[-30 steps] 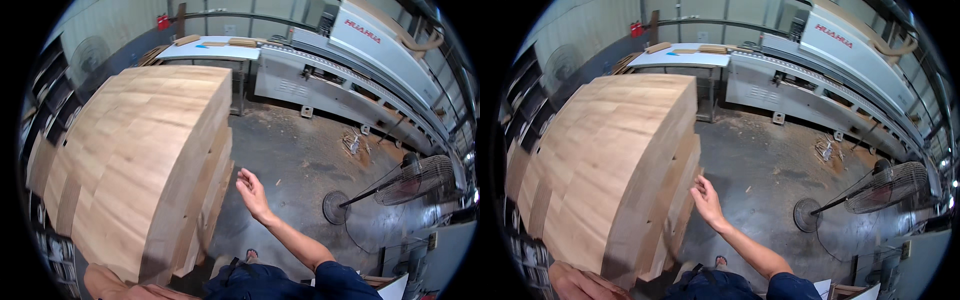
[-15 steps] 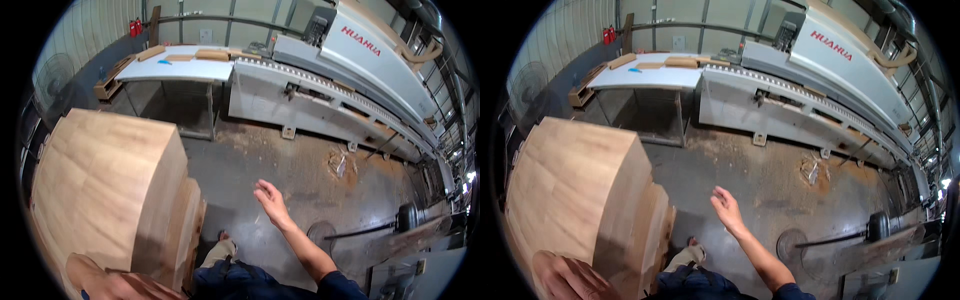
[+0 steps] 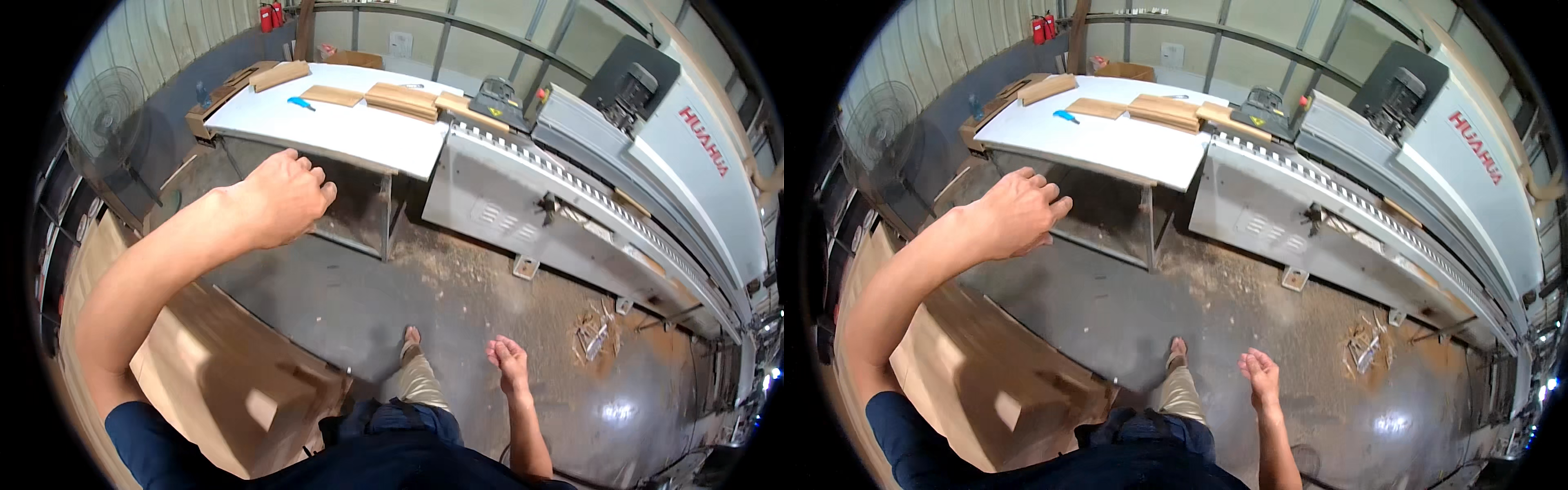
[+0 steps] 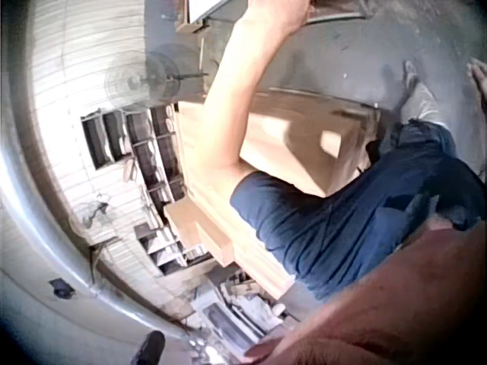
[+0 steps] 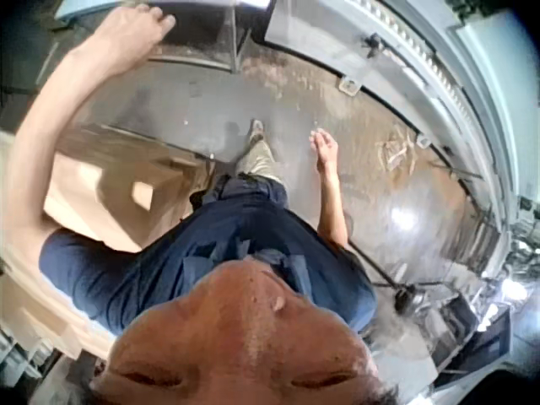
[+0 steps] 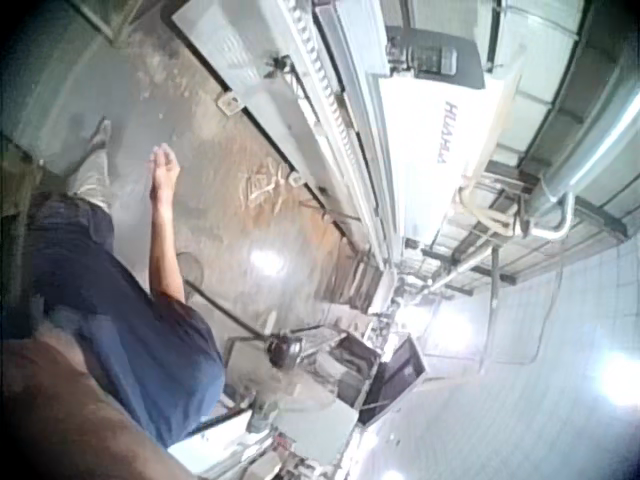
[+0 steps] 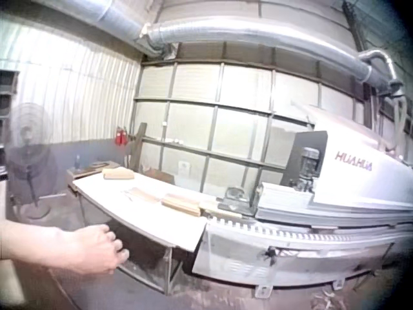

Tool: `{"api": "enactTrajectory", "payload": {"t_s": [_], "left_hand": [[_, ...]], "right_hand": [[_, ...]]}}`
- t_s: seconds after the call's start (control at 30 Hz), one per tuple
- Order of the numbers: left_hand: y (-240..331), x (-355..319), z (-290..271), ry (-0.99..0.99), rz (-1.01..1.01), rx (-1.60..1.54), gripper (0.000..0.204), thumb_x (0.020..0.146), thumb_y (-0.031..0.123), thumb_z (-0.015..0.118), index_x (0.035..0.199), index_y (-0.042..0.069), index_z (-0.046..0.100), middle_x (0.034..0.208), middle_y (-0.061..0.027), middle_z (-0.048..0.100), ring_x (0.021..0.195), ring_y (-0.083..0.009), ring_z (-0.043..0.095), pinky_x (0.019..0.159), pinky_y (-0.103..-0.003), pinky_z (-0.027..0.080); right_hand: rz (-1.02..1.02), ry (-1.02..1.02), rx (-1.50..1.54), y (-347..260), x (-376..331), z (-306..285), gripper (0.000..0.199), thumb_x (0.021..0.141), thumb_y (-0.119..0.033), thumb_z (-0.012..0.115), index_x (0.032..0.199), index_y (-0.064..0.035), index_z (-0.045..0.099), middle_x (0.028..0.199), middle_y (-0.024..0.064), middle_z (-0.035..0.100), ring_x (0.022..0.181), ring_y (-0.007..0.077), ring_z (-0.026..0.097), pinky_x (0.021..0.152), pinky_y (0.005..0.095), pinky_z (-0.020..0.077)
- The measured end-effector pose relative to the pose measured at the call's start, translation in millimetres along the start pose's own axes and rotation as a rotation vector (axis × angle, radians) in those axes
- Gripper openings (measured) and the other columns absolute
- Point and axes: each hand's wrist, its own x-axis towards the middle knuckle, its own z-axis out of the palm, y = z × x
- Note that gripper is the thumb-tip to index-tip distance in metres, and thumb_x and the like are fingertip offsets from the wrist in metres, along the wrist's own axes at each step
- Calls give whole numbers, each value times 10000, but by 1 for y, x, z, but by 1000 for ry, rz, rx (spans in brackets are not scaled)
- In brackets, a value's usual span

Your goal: The person picks up wood panels from a large stack, inspects them by hand on a white table, and then stacks them together into a new pile.

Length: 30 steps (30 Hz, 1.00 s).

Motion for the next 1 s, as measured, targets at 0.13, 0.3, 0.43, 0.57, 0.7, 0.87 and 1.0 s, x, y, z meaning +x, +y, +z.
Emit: {"api": "enactTrajectory", "payload": {"t_s": [0.13,0.3,0.43,0.57,0.7,0.87,1.0], "left_hand": [[-65,101,50,20,-74,-282,511,789,316,707,1181,14,580,1011,-151,637,969,-310,629,847,-414,488],[-135,193,133,90,-170,-599,446,824,323,672,1123,0,599,1014,-192,648,1005,-361,615,875,-428,485],[-176,288,223,274,-195,-919,473,827,329,668,1156,-6,612,1093,-214,639,1024,-372,605,888,-427,475],[-215,416,294,422,-139,-1148,488,815,328,689,1155,-16,622,1123,-227,633,946,-340,626,802,-401,503],[-245,520,325,489,-184,-1235,482,818,303,689,1160,-28,612,1170,-214,613,1019,-345,596,845,-395,489],[-277,569,355,505,-198,-1412,450,821,249,693,1147,-50,606,1186,-239,588,1119,-379,545,945,-412,451],[-282,582,358,561,-192,-1311,516,837,283,685,1240,-11,557,1324,-238,487,1149,-391,513,953,-434,439]], "right_hand": [[-11,-65,10,-46,125,51,342,933,-203,612,1191,18,568,1002,109,680,862,163,657,745,276,538],[-22,-237,5,-154,264,170,359,945,-211,589,1209,29,561,1098,143,656,958,199,639,824,324,520],[-98,-353,135,-224,385,266,417,950,-270,584,1224,39,526,1136,154,621,987,238,629,885,351,510],[192,-266,617,-266,514,343,715,922,-397,610,1374,58,295,1368,223,399,1179,310,485,975,418,447],[221,81,875,-256,630,349,575,865,-515,622,1124,-14,509,1004,104,606,860,235,587,754,334,512],[212,223,888,-243,646,373,254,902,-362,644,872,-115,597,688,-1,572,623,186,574,553,300,481],[178,279,647,-247,602,414,88,913,-169,642,935,-87,622,759,18,624,671,167,596,638,303,514]]}}
